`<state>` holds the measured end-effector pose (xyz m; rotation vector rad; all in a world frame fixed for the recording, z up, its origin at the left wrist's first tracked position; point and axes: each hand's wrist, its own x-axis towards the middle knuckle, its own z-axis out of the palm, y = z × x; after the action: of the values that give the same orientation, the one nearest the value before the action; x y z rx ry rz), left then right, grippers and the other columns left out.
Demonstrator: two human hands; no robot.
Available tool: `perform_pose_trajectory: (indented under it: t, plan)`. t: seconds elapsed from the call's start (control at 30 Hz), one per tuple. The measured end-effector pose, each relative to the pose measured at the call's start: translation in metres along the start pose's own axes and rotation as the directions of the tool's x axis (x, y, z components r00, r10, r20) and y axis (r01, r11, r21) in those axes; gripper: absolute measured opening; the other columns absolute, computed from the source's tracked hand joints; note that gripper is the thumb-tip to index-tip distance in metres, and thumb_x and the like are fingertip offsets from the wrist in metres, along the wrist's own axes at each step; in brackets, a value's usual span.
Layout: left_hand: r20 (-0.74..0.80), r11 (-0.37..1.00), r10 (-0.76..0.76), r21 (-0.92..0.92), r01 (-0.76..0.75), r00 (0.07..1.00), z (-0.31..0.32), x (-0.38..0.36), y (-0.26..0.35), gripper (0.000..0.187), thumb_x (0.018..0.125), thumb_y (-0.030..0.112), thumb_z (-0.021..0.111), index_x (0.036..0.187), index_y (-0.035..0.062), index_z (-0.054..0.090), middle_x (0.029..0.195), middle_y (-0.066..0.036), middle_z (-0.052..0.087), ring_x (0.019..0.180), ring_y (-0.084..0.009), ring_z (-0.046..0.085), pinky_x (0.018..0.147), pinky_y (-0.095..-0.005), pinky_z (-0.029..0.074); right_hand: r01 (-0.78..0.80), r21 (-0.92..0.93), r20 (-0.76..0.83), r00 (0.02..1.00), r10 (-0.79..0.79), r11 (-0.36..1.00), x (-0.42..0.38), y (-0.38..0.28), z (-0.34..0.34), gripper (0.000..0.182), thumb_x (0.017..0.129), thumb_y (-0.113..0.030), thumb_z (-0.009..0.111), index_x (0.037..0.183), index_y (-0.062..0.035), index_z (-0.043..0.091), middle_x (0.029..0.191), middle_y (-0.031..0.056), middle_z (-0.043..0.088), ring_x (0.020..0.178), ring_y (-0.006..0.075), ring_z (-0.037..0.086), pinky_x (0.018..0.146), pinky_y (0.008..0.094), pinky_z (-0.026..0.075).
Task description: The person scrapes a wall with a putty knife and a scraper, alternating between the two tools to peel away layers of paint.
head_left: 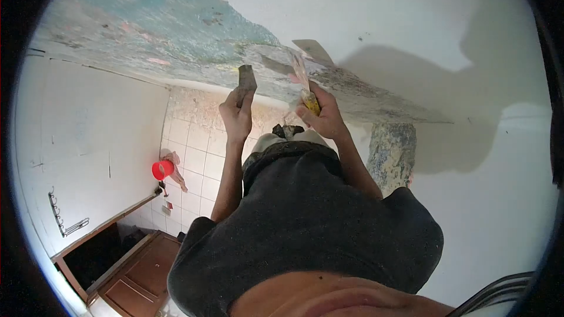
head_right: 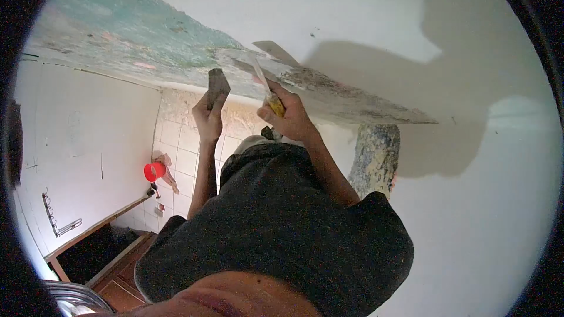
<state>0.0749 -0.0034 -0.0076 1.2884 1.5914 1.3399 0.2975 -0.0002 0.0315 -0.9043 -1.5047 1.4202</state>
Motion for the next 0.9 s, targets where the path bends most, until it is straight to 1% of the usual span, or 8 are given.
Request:
perform_pose_trajectory:
  t: [0.03, 0.13, 0.27, 0.4, 0.57, 0.67, 0.77, 0.9]
  plan:
    - [-0.012, 0.997, 0.003, -0.072, -0.004, 1.000, -0.001, -0.004, 0.005, 0.021, 0.091, 0.010, 0.061, 0.103, -0.0068, 0.067, 0.085, -0.005, 0.069, 0.079, -0.0083, 0.056, 0.068, -0.0271, 0.046, 0.027, 0.043, 0.027, 0.999, -0.028, 0.999, 0.005, -0.005, 0.002, 0.056, 0.092, -0.013, 0.060, 0.144, -0.0066, 0.041, 0.072, -0.0037, 0.049, 0.054, 0.0030, 0.042, 0.047, 0.0211, 0.039]
    - [-0.046, 0.971, -0.058, -0.237, 0.045, 0.997, 0.001, -0.009, 0.009, 0.021, 0.091, 0.009, 0.061, 0.103, -0.0071, 0.067, 0.089, -0.007, 0.069, 0.085, -0.0106, 0.059, 0.077, -0.0262, 0.047, -0.093, 0.262, 0.051, 0.995, 0.083, 0.961, 0.012, -0.017, 0.013, 0.058, 0.092, -0.011, 0.060, 0.146, -0.0061, 0.039, 0.073, -0.0032, 0.050, 0.053, 0.0030, 0.043, 0.046, 0.0213, 0.039]
    - [-0.004, 0.969, -0.076, -0.237, 0.073, 0.997, 0.001, -0.011, 0.015, 0.021, 0.091, 0.009, 0.060, 0.103, -0.0070, 0.067, 0.092, -0.008, 0.069, 0.087, -0.0115, 0.059, 0.080, -0.0272, 0.047, 0.012, 0.066, 0.014, 1.000, -0.013, 0.998, 0.024, -0.010, 0.018, 0.068, 0.089, -0.013, 0.066, 0.149, -0.0063, 0.034, 0.098, 0.0044, 0.060, 0.077, 0.0073, 0.047, 0.073, 0.0238, 0.043]
    - [0.038, 0.960, -0.080, -0.266, 0.087, 0.996, 0.006, -0.011, 0.012, 0.021, 0.092, 0.008, 0.059, 0.104, -0.0075, 0.066, 0.094, -0.009, 0.070, 0.088, -0.0119, 0.060, 0.080, -0.0277, 0.048, -0.040, -0.013, -0.062, 0.997, 0.039, 0.999, 0.036, -0.001, 0.022, 0.067, 0.088, -0.011, 0.067, 0.147, -0.0017, 0.036, 0.110, 0.0059, 0.060, 0.085, 0.0076, 0.049, 0.078, 0.0238, 0.042]
    - [0.080, 0.960, -0.078, -0.263, 0.097, 0.994, 0.004, 0.001, 0.019, 0.021, 0.092, 0.007, 0.059, 0.106, -0.0075, 0.066, 0.096, -0.011, 0.070, 0.090, -0.0132, 0.061, 0.082, -0.0285, 0.048, 0.002, 0.024, -0.072, 0.997, -0.001, 1.000, 0.047, 0.005, 0.032, 0.068, 0.087, -0.010, 0.069, 0.145, 0.0023, 0.036, 0.111, 0.0060, 0.061, 0.091, 0.0087, 0.052, 0.082, 0.0247, 0.044]
    - [0.106, 0.954, -0.097, -0.272, 0.122, 0.990, -0.001, 0.007, 0.023, 0.021, 0.091, 0.007, 0.060, 0.106, -0.0074, 0.066, 0.097, -0.011, 0.071, 0.091, -0.0142, 0.062, 0.084, -0.0288, 0.049, -0.057, 0.095, -0.109, 0.992, 0.067, 0.994, 0.046, 0.008, 0.043, 0.058, 0.088, -0.008, 0.067, 0.139, 0.0023, 0.041, 0.092, 0.0013, 0.058, 0.075, 0.0059, 0.049, 0.067, 0.0230, 0.041]
    - [0.124, 0.958, -0.105, -0.252, 0.134, 0.987, -0.009, 0.011, 0.022, 0.021, 0.091, 0.006, 0.060, 0.106, -0.0073, 0.066, 0.098, -0.012, 0.071, 0.092, -0.0145, 0.063, 0.085, -0.0290, 0.049, 0.078, 0.155, -0.218, 0.975, -0.043, 0.985, 0.049, 0.021, 0.062, 0.033, 0.091, -0.002, 0.062, 0.122, 0.0019, 0.053, 0.065, -0.0049, 0.050, 0.046, 0.0011, 0.041, 0.039, 0.0212, 0.033]
    - [0.113, 0.959, -0.098, -0.256, 0.124, 0.989, -0.018, 0.015, 0.026, 0.020, 0.091, 0.005, 0.060, 0.106, -0.0071, 0.066, 0.098, -0.011, 0.071, 0.092, -0.0143, 0.063, 0.085, -0.0292, 0.049, 0.095, 0.185, -0.237, 0.970, -0.049, 0.978, 0.052, 0.021, 0.071, 0.022, 0.092, 0.000, 0.059, 0.113, 0.0011, 0.054, 0.063, -0.0038, 0.049, 0.042, 0.0024, 0.040, 0.037, 0.0218, 0.032]
